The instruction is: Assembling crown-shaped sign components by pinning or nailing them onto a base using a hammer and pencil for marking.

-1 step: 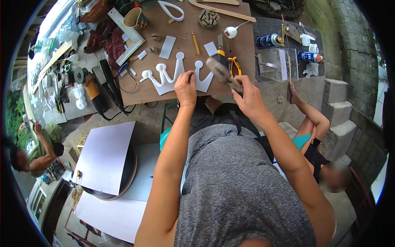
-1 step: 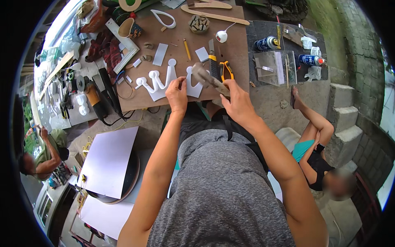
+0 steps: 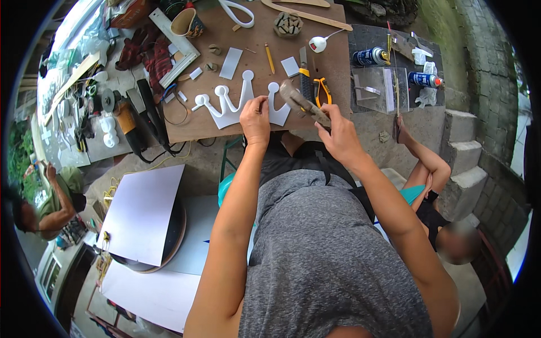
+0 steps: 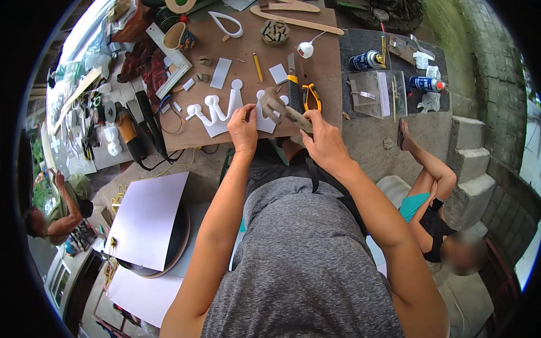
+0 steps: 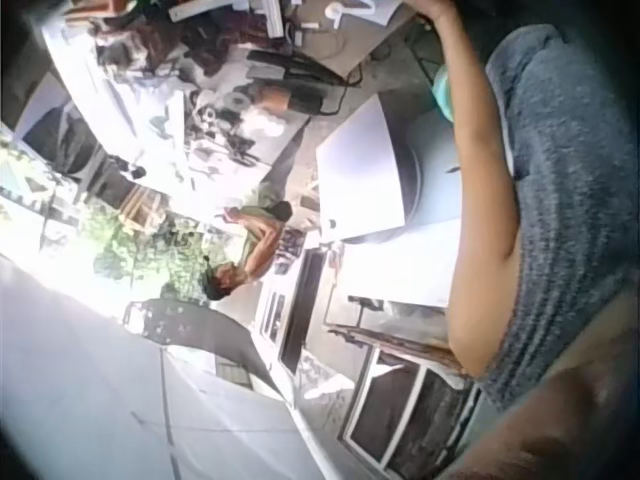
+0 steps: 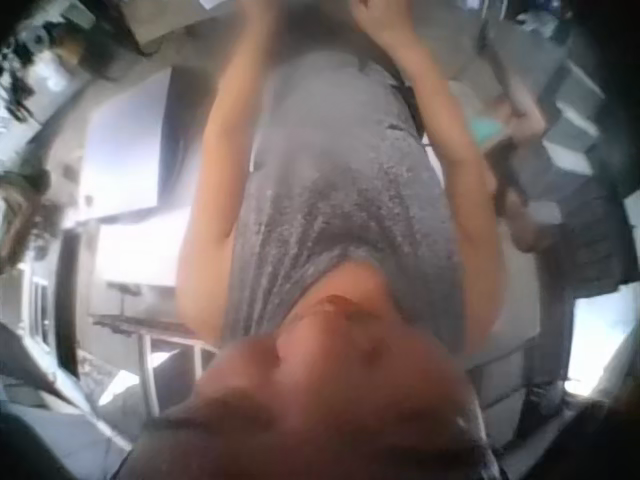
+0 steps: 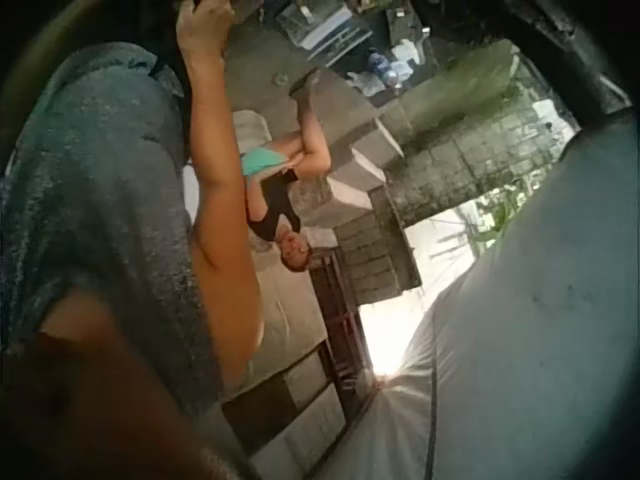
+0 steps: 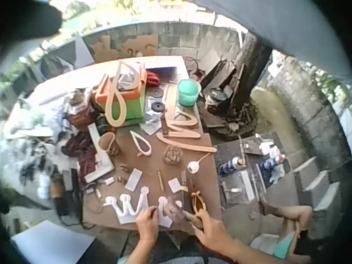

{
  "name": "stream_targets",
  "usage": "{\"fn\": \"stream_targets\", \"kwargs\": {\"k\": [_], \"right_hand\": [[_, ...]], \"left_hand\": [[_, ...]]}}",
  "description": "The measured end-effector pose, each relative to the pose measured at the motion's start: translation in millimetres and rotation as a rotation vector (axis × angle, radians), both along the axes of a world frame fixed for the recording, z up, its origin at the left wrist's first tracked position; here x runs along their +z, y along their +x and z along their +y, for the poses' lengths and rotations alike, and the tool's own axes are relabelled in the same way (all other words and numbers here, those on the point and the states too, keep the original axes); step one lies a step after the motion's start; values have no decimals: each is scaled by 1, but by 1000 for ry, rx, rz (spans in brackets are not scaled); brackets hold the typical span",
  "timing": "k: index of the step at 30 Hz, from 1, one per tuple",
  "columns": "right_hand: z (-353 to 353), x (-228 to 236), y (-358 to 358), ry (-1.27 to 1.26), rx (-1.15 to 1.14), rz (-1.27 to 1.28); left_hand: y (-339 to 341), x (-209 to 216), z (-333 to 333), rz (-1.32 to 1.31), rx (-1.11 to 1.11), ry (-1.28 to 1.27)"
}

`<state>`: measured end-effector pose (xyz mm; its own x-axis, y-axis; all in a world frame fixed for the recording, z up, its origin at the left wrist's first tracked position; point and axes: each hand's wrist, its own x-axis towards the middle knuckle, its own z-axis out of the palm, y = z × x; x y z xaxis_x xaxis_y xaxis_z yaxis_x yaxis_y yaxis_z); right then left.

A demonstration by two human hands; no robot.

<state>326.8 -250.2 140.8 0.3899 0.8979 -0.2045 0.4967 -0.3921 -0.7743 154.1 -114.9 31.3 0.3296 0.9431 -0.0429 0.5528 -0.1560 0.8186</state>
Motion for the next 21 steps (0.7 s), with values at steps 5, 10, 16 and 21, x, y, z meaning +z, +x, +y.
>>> {"fn": "stream_targets", "kwargs": {"k": [5, 10, 16, 21], "right_hand": [[8, -7, -20, -21, 124, -33], [13, -18, -29, 75, 190, -124], [12, -29, -32, 13, 236, -162], [13, -25, -35, 56, 233, -153]], "left_hand": [[-2, -4, -2, 2, 26, 32], [-3, -11, -3, -13, 40, 58], [-4, -12, -4, -21, 16, 127], [-5, -16, -3, -43, 12, 137]]}}
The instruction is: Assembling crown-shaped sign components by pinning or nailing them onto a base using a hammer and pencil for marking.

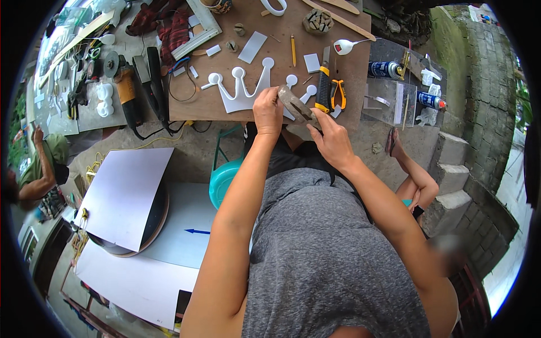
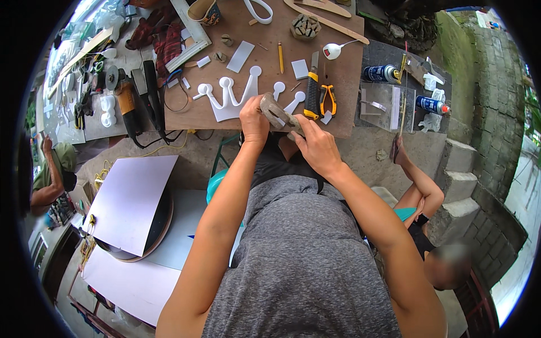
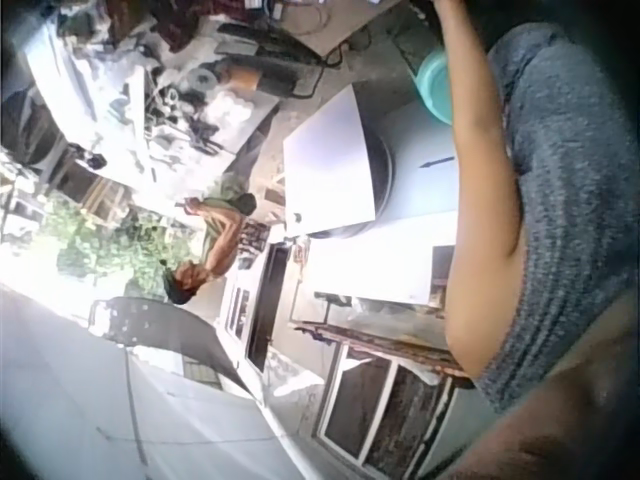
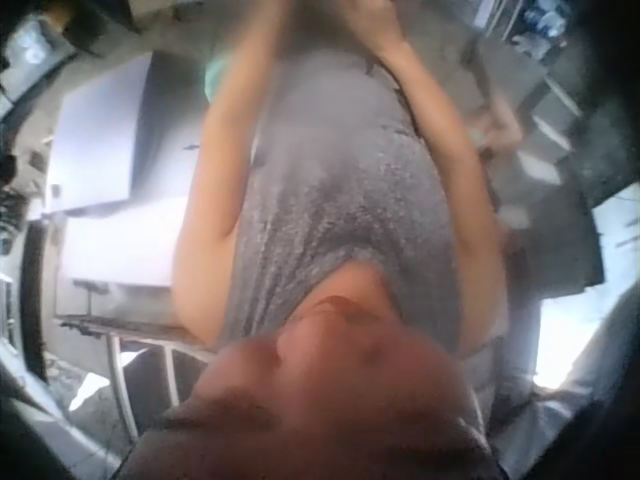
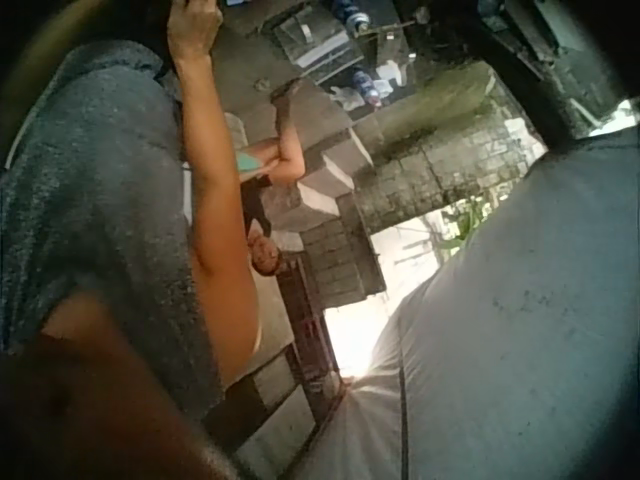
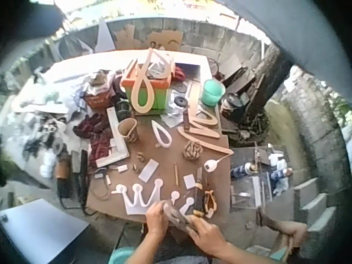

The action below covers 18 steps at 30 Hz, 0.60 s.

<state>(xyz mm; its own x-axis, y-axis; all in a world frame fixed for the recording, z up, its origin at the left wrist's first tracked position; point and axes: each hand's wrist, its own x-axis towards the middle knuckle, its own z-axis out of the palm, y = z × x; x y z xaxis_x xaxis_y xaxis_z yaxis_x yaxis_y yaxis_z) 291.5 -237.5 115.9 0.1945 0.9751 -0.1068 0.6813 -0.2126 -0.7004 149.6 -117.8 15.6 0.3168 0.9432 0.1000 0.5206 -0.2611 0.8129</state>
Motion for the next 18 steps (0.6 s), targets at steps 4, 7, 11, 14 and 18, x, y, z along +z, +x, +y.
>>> {"fn": "stream_targets", "kwargs": {"k": [4, 7, 11, 14, 18], "right_hand": [[-2, -5, 1, -66, 5, -84], [0, 1, 0, -94, -12, 0], [1, 2, 0, -101, -50, 11], [3, 2, 3, -135, -14, 22], [-1, 20, 9, 49, -140, 117]], "left_hand": [[0, 4, -1, -9, -7, -24], [-2, -1, 1, 1, -13, -8], [-1, 2, 0, 16, -8, -26], [-1, 5, 2, 30, -13, -44], [-3, 22, 3, -39, -4, -239]]}}
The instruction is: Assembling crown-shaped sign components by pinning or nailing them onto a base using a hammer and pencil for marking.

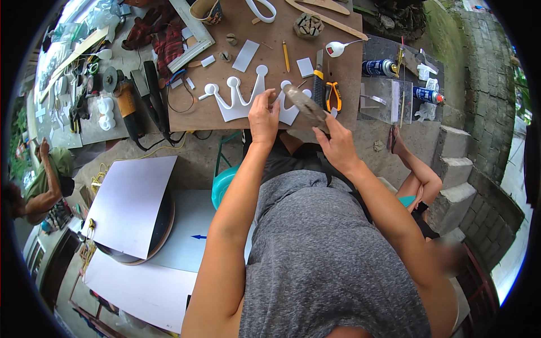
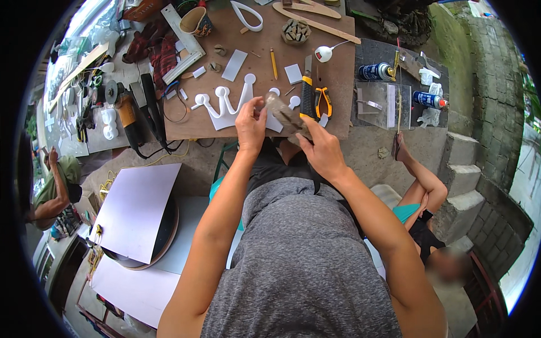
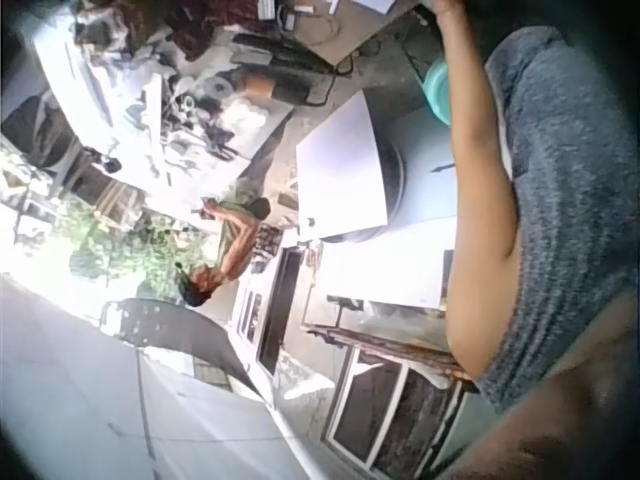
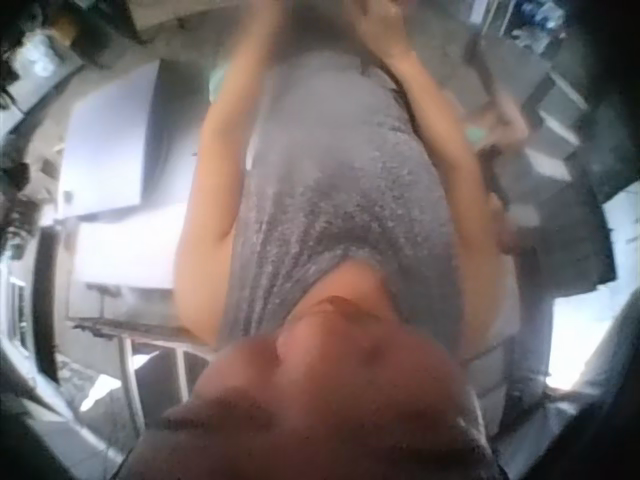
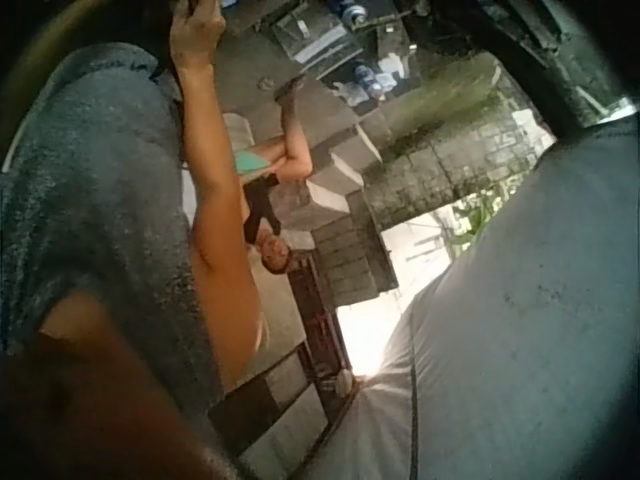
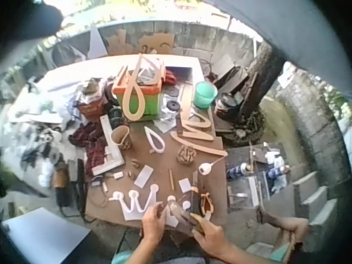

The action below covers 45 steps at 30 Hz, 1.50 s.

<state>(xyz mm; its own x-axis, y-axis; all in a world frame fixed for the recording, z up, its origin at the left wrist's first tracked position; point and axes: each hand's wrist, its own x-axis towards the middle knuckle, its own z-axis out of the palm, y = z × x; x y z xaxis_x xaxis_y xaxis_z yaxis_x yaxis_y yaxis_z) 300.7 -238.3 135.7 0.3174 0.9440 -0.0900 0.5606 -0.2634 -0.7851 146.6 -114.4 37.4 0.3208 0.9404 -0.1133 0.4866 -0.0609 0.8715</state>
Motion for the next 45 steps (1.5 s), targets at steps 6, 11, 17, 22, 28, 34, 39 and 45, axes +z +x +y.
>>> {"fn": "stream_targets", "kwargs": {"k": [6, 11, 17, 22, 28, 34, 39, 45], "right_hand": [[-31, 4, 28, -94, -182, 30], [-57, 0, 33, -181, -288, 51], [-67, 0, 20, -151, -387, 51], [-71, 7, 19, -233, -408, 164], [-74, 8, 16, -243, -399, 182], [-68, 11, 18, -233, -350, 162], [-60, 14, 19, -214, -325, 140], [-48, 12, 18, -187, -271, 202]], "left_hand": [[1, 54, 48, -64, -92, 299], [38, 46, 138, 144, -358, 516], [65, 13, 162, 637, -694, 484], [70, 0, 174, 754, -723, 525], [67, 5, 180, 820, -801, 561], [39, 42, 157, 377, -623, 553], [0, 70, 75, -30, -306, 153], [-8, 39, 0, -52, -20, 11]]}}
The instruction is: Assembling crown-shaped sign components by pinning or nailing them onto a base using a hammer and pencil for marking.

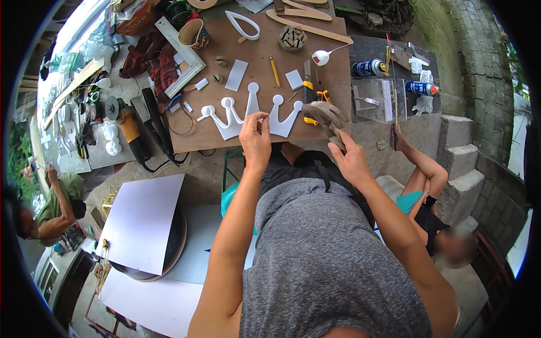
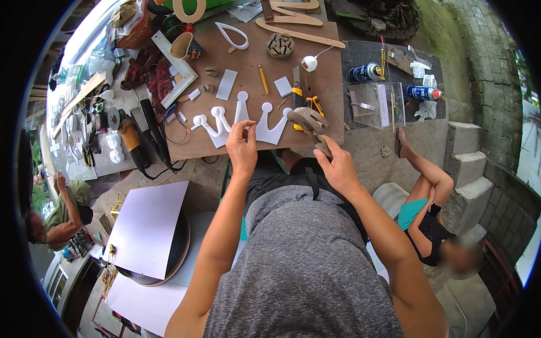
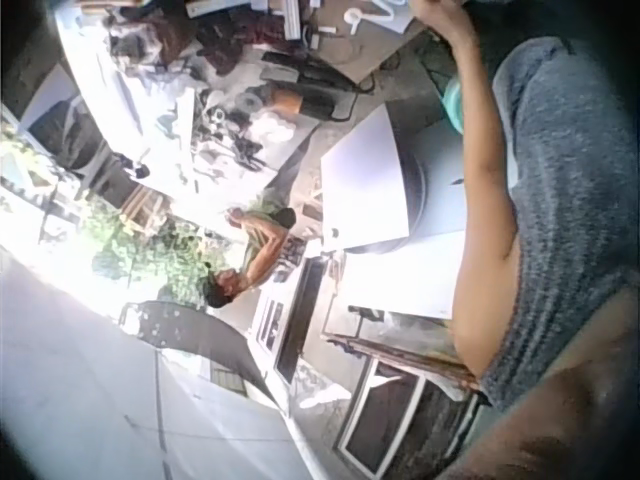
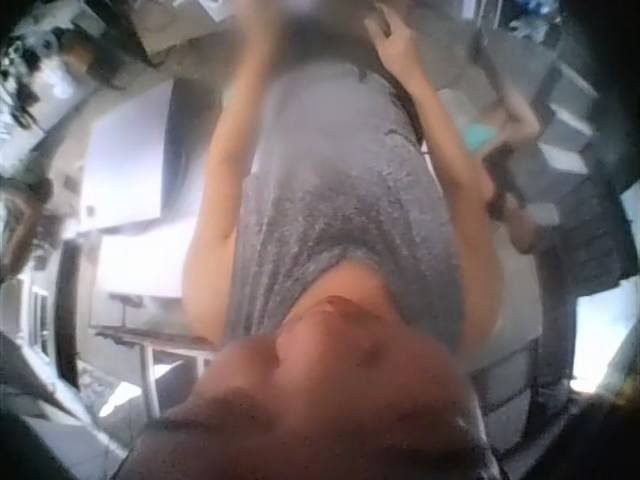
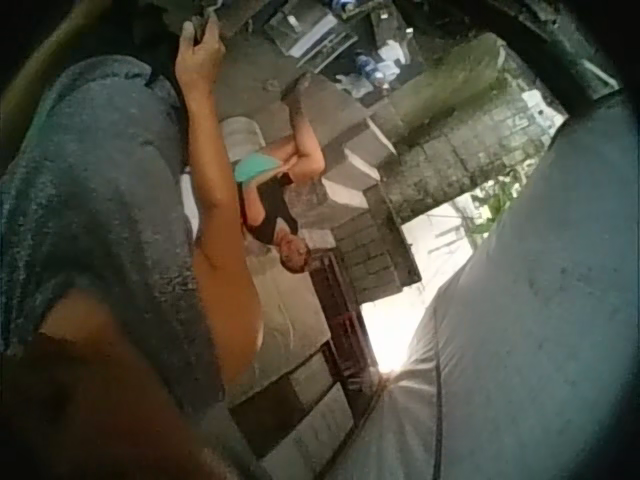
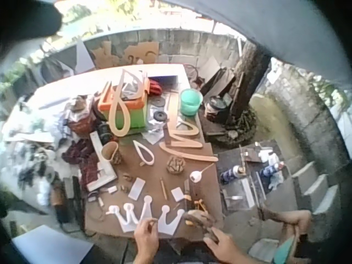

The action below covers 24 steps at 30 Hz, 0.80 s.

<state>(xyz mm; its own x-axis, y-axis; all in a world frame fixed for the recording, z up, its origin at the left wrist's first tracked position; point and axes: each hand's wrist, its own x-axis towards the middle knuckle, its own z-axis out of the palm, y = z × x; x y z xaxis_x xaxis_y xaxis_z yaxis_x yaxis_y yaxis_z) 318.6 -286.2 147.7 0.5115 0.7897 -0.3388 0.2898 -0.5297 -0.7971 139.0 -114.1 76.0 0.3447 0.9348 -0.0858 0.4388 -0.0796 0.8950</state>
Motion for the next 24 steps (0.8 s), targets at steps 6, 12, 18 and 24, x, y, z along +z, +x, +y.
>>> {"fn": "stream_targets", "kwargs": {"k": [6, 12, 18, 24], "right_hand": [[-1, -3, -1, -36, 38, 44], [-3, 0, -2, -39, 62, 33], [1, 2, -2, -26, 61, 24], [12, 2, -6, 2, 91, 43]], "left_hand": [[1, -30, -10, 95, 54, 70], [-3, -45, -12, 112, 44, 110], [-6, -47, -11, 137, 18, 60], [-6, -45, -11, 160, 7, 52]]}}
